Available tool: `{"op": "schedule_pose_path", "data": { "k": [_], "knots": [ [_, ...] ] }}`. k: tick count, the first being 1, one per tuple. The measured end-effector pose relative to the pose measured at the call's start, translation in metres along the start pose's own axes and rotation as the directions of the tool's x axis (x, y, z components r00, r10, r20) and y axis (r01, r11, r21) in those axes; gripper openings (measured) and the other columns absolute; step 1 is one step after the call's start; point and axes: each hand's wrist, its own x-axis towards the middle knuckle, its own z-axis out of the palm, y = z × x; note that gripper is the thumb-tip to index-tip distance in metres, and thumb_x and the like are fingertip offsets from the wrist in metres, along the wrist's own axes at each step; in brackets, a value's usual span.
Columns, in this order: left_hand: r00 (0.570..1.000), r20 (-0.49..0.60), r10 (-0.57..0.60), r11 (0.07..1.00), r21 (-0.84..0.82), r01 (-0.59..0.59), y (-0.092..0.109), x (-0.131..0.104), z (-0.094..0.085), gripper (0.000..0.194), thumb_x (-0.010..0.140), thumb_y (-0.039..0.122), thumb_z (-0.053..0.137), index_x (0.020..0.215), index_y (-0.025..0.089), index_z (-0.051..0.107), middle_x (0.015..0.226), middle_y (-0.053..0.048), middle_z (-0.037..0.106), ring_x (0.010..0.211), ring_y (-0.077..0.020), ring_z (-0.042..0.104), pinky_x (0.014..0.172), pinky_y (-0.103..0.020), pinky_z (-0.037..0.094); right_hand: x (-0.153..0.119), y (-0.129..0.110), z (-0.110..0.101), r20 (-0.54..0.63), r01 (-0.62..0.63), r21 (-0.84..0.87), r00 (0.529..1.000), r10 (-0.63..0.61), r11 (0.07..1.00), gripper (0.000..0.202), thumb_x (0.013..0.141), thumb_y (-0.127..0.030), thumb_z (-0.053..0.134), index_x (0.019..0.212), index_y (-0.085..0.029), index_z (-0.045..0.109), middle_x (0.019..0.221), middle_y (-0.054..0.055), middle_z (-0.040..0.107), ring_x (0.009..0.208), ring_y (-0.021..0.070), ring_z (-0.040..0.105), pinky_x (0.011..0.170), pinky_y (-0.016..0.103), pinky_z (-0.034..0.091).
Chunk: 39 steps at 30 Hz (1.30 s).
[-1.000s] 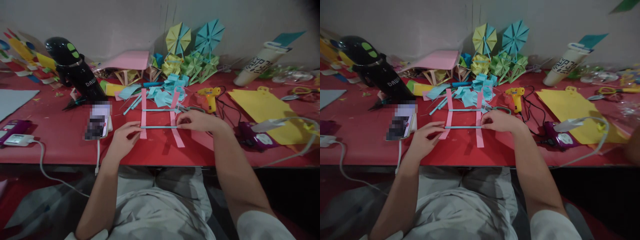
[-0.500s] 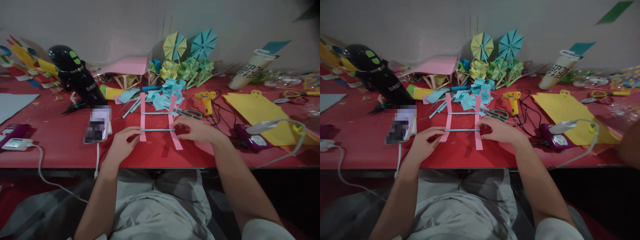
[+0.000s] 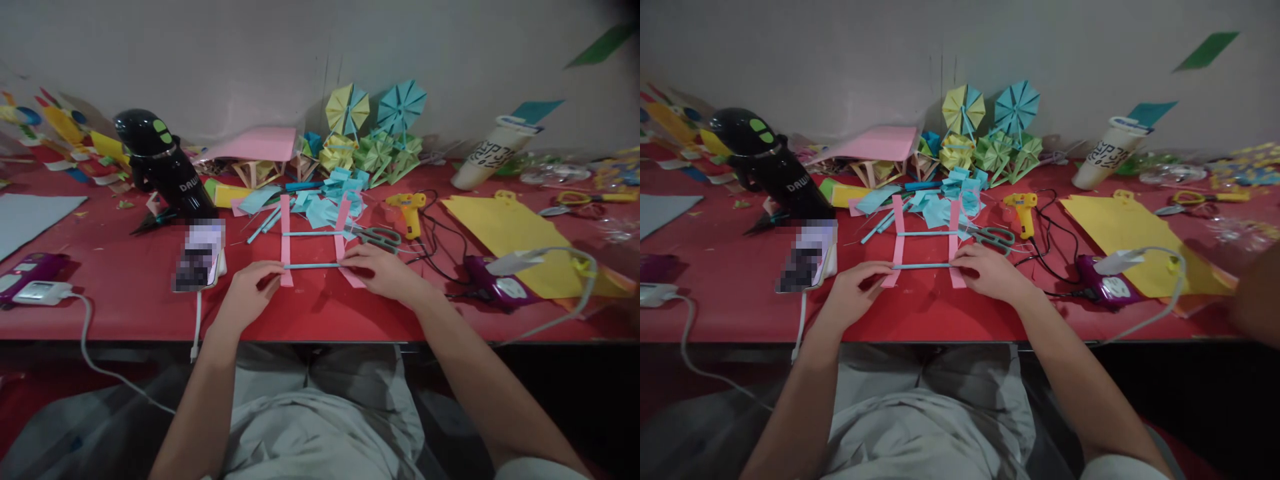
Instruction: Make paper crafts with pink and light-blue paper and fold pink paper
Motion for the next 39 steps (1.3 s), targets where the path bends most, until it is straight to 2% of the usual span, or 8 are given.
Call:
{"op": "schedule_pose_path", "data": {
  "k": [7,12,23,30,34,39],
  "knots": [
    [1.0,-0.002,-0.006,1.0,0.0,0.006,0.004,0.001,-0.001,0.018,0.086,0.018,0.058,0.098,0.021,0.071,0.107,-0.009,0.074,0.102,-0.0222,0.069,0.092,-0.04,0.055,-0.001,0.001,0.003,-0.069,-0.04,0.022,0.997,0.041,0.999,0.028,0.085,-0.015,0.056,0.109,-0.024,0.067,0.11,0.008,0.07,0.106,0.0239,0.064,0.093,0.039,0.052],
    [1.0,-0.005,-0.021,1.0,-0.001,0.021,0.002,0.001,0.0,0.017,0.087,0.02,0.058,0.099,0.02,0.071,0.108,-0.009,0.074,0.102,-0.0223,0.069,0.093,-0.041,0.055,-0.002,0.003,0.004,-0.068,-0.023,0.062,0.997,0.027,0.998,0.014,0.092,-0.024,0.053,0.099,-0.024,0.066,0.106,0.008,0.071,0.102,0.0226,0.065,0.09,0.038,0.052],
    [0.999,-0.004,-0.045,0.999,-0.004,0.045,0.003,0.001,0.0,0.016,0.088,0.024,0.06,0.099,0.021,0.07,0.108,-0.008,0.074,0.101,-0.0222,0.069,0.092,-0.04,0.054,-0.001,0.003,0.003,-0.067,-0.03,0.052,0.997,0.034,0.998,0.015,0.092,-0.022,0.052,0.098,-0.023,0.066,0.104,0.007,0.072,0.1,0.0219,0.065,0.089,0.037,0.052],
    [0.999,-0.002,-0.054,0.997,0.062,0.054,0.005,0.006,-0.002,0.017,0.09,0.031,0.058,0.098,0.021,0.07,0.099,-0.007,0.074,0.093,-0.0216,0.069,0.083,-0.036,0.055,0.004,-0.002,0.004,-0.093,-0.18,0.047,0.979,0.184,0.983,0.017,0.093,-0.03,0.055,0.096,-0.023,0.069,0.107,0.008,0.073,0.102,0.0246,0.067,0.093,0.041,0.051],
    [0.997,0.013,-0.072,0.988,0.139,0.07,0.009,0.014,-0.004,0.014,0.089,0.027,0.057,0.096,0.022,0.068,0.098,-0.006,0.075,0.091,-0.0223,0.069,0.083,-0.037,0.055,0.008,-0.003,0.003,-0.109,-0.265,0.08,0.956,0.273,0.961,0.015,0.089,-0.032,0.059,0.097,-0.021,0.066,0.103,0.01,0.073,0.093,0.0256,0.068,0.084,0.039,0.053],
    [0.991,0.022,-0.131,0.98,0.151,0.127,0.009,0.027,-0.004,0.012,0.087,0.023,0.057,0.096,0.022,0.064,0.094,-0.005,0.075,0.09,-0.0227,0.071,0.081,-0.036,0.056,0.01,-0.003,0.004,-0.124,-0.281,0.15,0.946,0.3,0.948,0.013,0.087,-0.029,0.061,0.097,-0.021,0.058,0.093,0.009,0.073,0.086,0.0236,0.068,0.077,0.035,0.052]
  ]
}}
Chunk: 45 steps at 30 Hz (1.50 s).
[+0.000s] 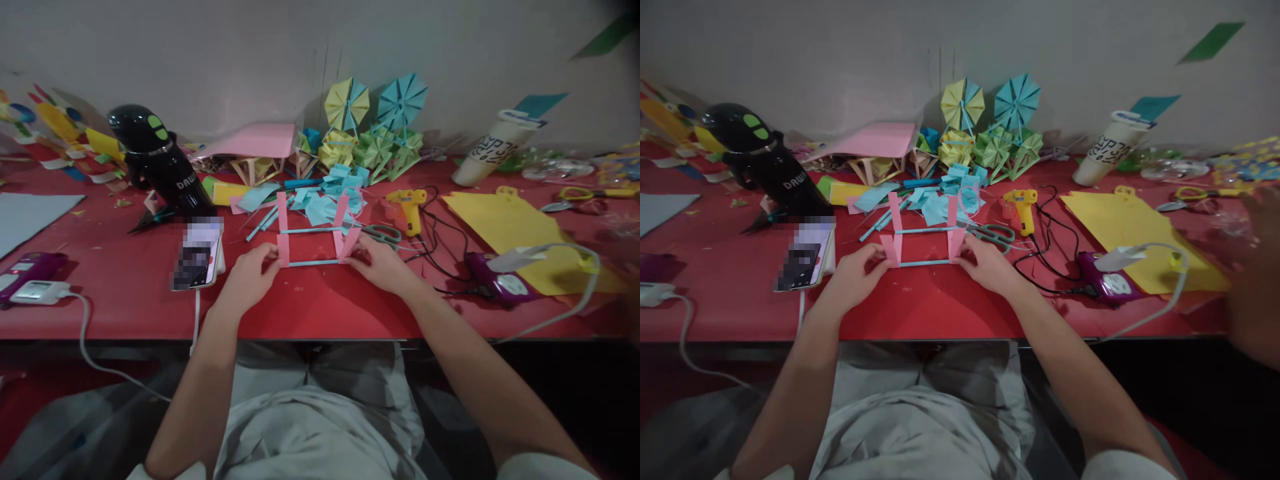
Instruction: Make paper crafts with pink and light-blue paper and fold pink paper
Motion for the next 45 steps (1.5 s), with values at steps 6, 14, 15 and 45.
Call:
{"op": "schedule_pose_path", "data": {
  "k": [6,14,15,45],
  "knots": [
    [1.0,0.012,-0.028,1.0,-0.009,0.028,-0.003,0.01,0.001,0.014,0.084,0.021,0.058,0.097,0.021,0.063,0.099,-0.007,0.074,0.094,-0.0232,0.07,0.084,-0.04,0.055,0.002,0.001,0.001,0.007,0.009,0.042,1.0,-0.01,0.999,0.009,0.087,-0.027,0.059,0.093,-0.022,0.057,0.093,0.007,0.071,0.084,0.0218,0.067,0.077,0.033,0.051],
    [0.993,-0.058,-0.099,0.994,-0.052,0.096,-0.009,0.014,0.008,0.019,0.079,0.019,0.063,0.097,0.02,0.06,0.092,-0.004,0.068,0.084,-0.0183,0.064,0.077,-0.035,0.053,0.004,0.001,0.002,0.025,0.014,0.11,1.0,-0.017,0.994,0.009,0.089,-0.029,0.057,0.085,-0.021,0.054,0.085,0.006,0.068,0.076,0.0195,0.063,0.072,0.033,0.05],
    [0.993,-0.068,-0.095,0.994,-0.062,0.091,-0.009,0.014,0.009,0.02,0.078,0.018,0.064,0.097,0.02,0.06,0.092,-0.003,0.067,0.082,-0.0173,0.063,0.076,-0.033,0.052,0.004,0.002,0.002,0.02,0.021,0.116,1.0,-0.023,0.993,0.009,0.089,-0.028,0.056,0.084,-0.021,0.054,0.084,0.006,0.067,0.076,0.0194,0.063,0.072,0.033,0.05],
    [0.992,-0.034,0.12,0.988,0.101,-0.116,-0.007,-0.004,0.012,0.024,0.086,0.017,0.055,0.097,0.018,0.076,0.094,-0.006,0.065,0.089,-0.0202,0.062,0.082,-0.035,0.051,0.001,0.006,0.019,-0.129,0.087,-0.035,0.988,-0.091,0.996,0.014,0.087,-0.016,0.052,0.091,-0.019,0.065,0.091,0.008,0.065,0.085,0.0217,0.062,0.077,0.036,0.051]
  ]
}}
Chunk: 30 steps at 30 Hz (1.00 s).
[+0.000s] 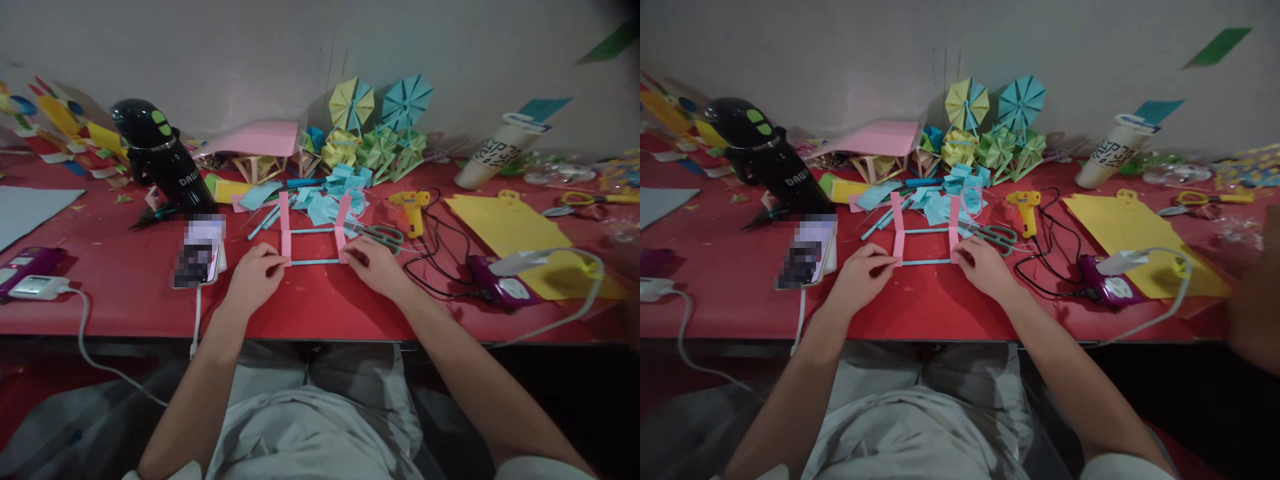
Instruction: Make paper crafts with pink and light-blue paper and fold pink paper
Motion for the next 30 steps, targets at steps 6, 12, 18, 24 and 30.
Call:
{"op": "schedule_pose_path", "data": {
  "k": [6,12,18,24,30],
  "knots": [
    [0.994,0.028,-0.102,0.994,-0.04,0.103,0.003,-0.003,-0.001,0.024,0.084,0.019,0.058,0.098,0.02,0.077,0.087,-0.003,0.064,0.075,-0.0152,0.06,0.073,-0.03,0.048,-0.006,-0.004,-0.001,-0.014,0.061,-0.094,0.998,-0.063,0.994,0.016,0.087,-0.019,0.056,0.092,-0.02,0.071,0.092,0.009,0.067,0.088,0.0232,0.063,0.081,0.039,0.052],
    [0.991,0.038,-0.131,0.991,-0.015,0.132,0.006,-0.003,-0.001,0.024,0.085,0.024,0.057,0.099,0.021,0.077,0.081,-0.002,0.063,0.067,-0.0135,0.057,0.068,-0.029,0.047,-0.007,-0.006,-0.001,-0.013,0.061,-0.149,0.998,-0.063,0.987,0.018,0.087,-0.02,0.056,0.094,-0.02,0.072,0.092,0.009,0.068,0.089,0.0236,0.063,0.08,0.038,0.053],
    [0.999,-0.005,-0.05,0.997,0.06,0.05,0.005,-0.004,0.0,0.025,0.086,0.026,0.056,0.101,0.021,0.076,0.098,-0.006,0.067,0.089,-0.0201,0.063,0.08,-0.034,0.051,-0.007,-0.007,-0.001,-0.012,0.086,-0.201,0.996,-0.091,0.976,0.019,0.085,-0.018,0.056,0.094,-0.02,0.073,0.092,0.009,0.068,0.088,0.0241,0.062,0.079,0.039,0.054],
    [0.988,0.152,0.0,0.982,0.187,-0.028,0.011,-0.003,-0.001,0.039,0.094,0.027,0.046,0.129,0.026,0.063,0.151,-0.005,0.049,0.144,-0.0316,0.036,0.115,-0.058,0.032,-0.006,-0.009,-0.001,-0.007,0.122,-0.206,0.992,-0.126,0.971,0.017,0.084,-0.018,0.057,0.09,-0.022,0.072,0.102,0.01,0.068,0.096,0.0266,0.063,0.085,0.043,0.054],
    [0.972,0.221,-0.08,0.983,0.182,0.04,0.009,-0.003,0.002,0.047,0.098,0.032,0.038,0.143,0.025,0.049,0.153,-0.004,0.047,0.148,-0.0284,0.032,0.121,-0.057,0.022,-0.007,-0.008,-0.001,0.0,0.156,-0.202,0.987,-0.159,0.967,0.016,0.083,-0.015,0.057,0.089,-0.022,0.07,0.114,0.007,0.072,0.102,0.0268,0.066,0.094,0.046,0.051]
  ]
}}
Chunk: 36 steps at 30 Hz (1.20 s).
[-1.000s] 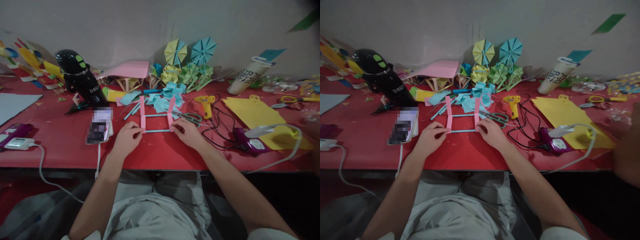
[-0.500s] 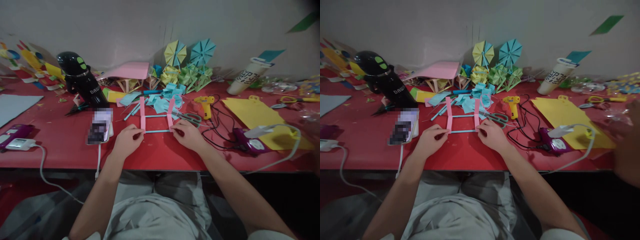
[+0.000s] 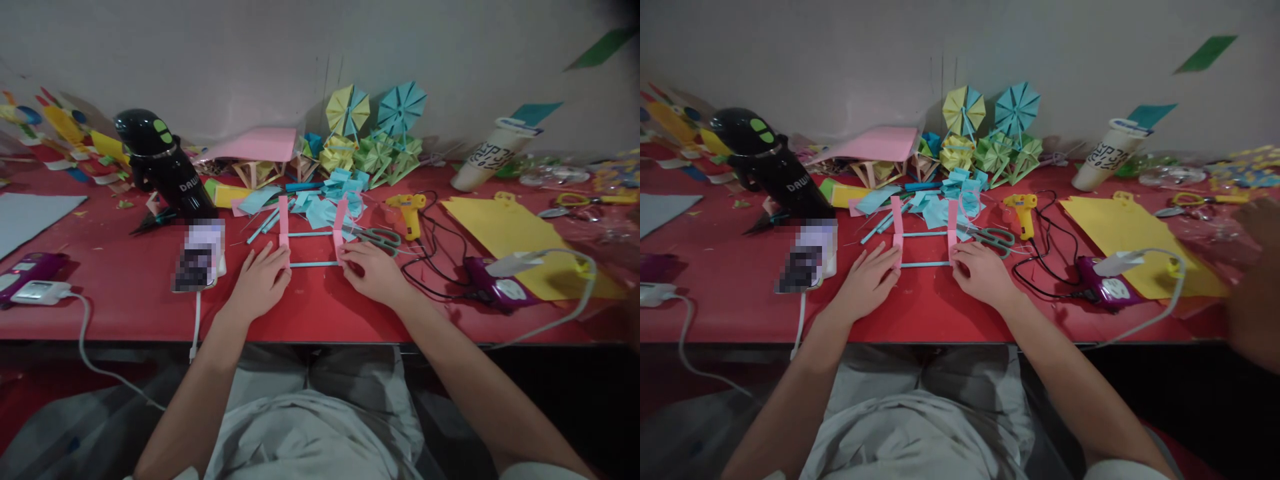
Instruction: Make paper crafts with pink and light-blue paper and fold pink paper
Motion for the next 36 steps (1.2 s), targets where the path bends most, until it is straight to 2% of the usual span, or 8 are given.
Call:
{"op": "schedule_pose_path", "data": {
  "k": [8,13,16,20,23,27,31,36],
  "knots": [
    [0.999,0.051,-0.005,1.0,-0.009,0.006,-0.0003,0.001,-0.0005,0.05,0.098,0.033,0.036,0.146,0.022,0.045,0.156,-0.006,0.042,0.15,-0.0278,0.027,0.122,-0.056,0.02,-0.0011,0.001,0.0013,-0.001,0.01,0.004,1.0,-0.01,1.0,0.016,0.084,-0.015,0.056,0.09,-0.021,0.07,0.112,0.007,0.074,0.098,0.0255,0.067,0.091,0.042,0.053],
    [0.999,0.045,0.01,1.0,0.002,-0.01,-0.0012,0.0007,0.0011,0.047,0.1,0.034,0.032,0.144,0.025,0.048,0.158,-0.005,0.04,0.151,-0.03,0.024,0.121,-0.06,0.017,-0.0011,0.0018,0.0008,0.001,0.01,0.011,1.0,-0.01,1.0,0.018,0.084,-0.015,0.055,0.09,-0.021,0.071,0.112,0.008,0.073,0.099,0.0265,0.066,0.09,0.044,0.054],
    [1.0,0.016,0.014,1.0,0.026,-0.014,-0.0015,-0.0002,0.0021,0.046,0.1,0.033,0.032,0.141,0.022,0.051,0.158,-0.009,0.039,0.151,-0.0315,0.023,0.121,-0.06,0.018,-0.0015,0.0029,0.0006,-0.004,0.017,0.006,1.0,-0.017,1.0,0.019,0.083,-0.015,0.056,0.088,-0.021,0.073,0.112,0.009,0.072,0.1,0.0273,0.065,0.092,0.047,0.053],
    [0.996,-0.066,0.054,0.998,0.042,-0.051,-0.0011,-0.0019,0.0022,0.042,0.097,0.031,0.038,0.134,0.023,0.056,0.146,-0.013,0.049,0.142,-0.0304,0.037,0.118,-0.056,0.026,-0.0022,0.0039,0.0009,0.004,0.01,0.004,1.0,-0.01,1.0,0.023,0.079,-0.013,0.056,0.09,-0.022,0.074,0.111,0.009,0.07,0.101,0.028,0.065,0.098,0.051,0.05],
    [0.995,-0.09,0.043,0.999,0.014,-0.042,-0.0002,-0.0024,0.001,0.036,0.097,0.029,0.04,0.128,0.026,0.059,0.138,-0.01,0.058,0.133,-0.0283,0.047,0.112,-0.053,0.032,-0.0024,0.0042,0.0009,0.013,0.001,0.019,1.0,-0.002,1.0,0.025,0.08,-0.013,0.055,0.094,-0.022,0.074,0.112,0.009,0.07,0.102,0.0283,0.064,0.099,0.051,0.05],
    [0.99,-0.144,0.006,0.999,-0.043,-0.012,-0.0001,-0.0022,-0.0001,0.03,0.096,0.023,0.041,0.115,0.026,0.063,0.128,-0.005,0.067,0.128,-0.0253,0.054,0.108,-0.051,0.033,-0.0022,0.0048,0.0006,0.019,0.011,0.032,1.0,-0.012,0.999,0.026,0.08,-0.013,0.054,0.095,-0.021,0.074,0.111,0.01,0.07,0.101,0.0284,0.064,0.097,0.052,0.051],
    [0.977,-0.209,0.026,0.999,-0.04,-0.035,-0.0019,-0.0026,-0.0003,0.024,0.09,0.02,0.05,0.1,0.025,0.071,0.124,-0.004,0.07,0.122,-0.0255,0.059,0.104,-0.049,0.037,-0.002,0.0057,0.0008,0.029,0.007,0.05,1.0,-0.009,0.999,0.026,0.08,-0.013,0.054,0.094,-0.022,0.074,0.111,0.01,0.069,0.102,0.0284,0.063,0.095,0.052,0.052],
    [0.973,-0.226,0.042,0.998,-0.038,-0.052,-0.0009,-0.0038,-0.0026,0.024,0.084,0.022,0.057,0.098,0.025,0.076,0.116,-0.004,0.073,0.108,-0.0251,0.065,0.094,-0.045,0.046,-0.0017,0.004,0.0011,0.021,0.006,0.057,1.0,-0.007,0.998,0.023,0.08,-0.013,0.054,0.089,-0.022,0.073,0.108,0.01,0.067,0.101,0.0282,0.061,0.092,0.05,0.051]
  ]
}}
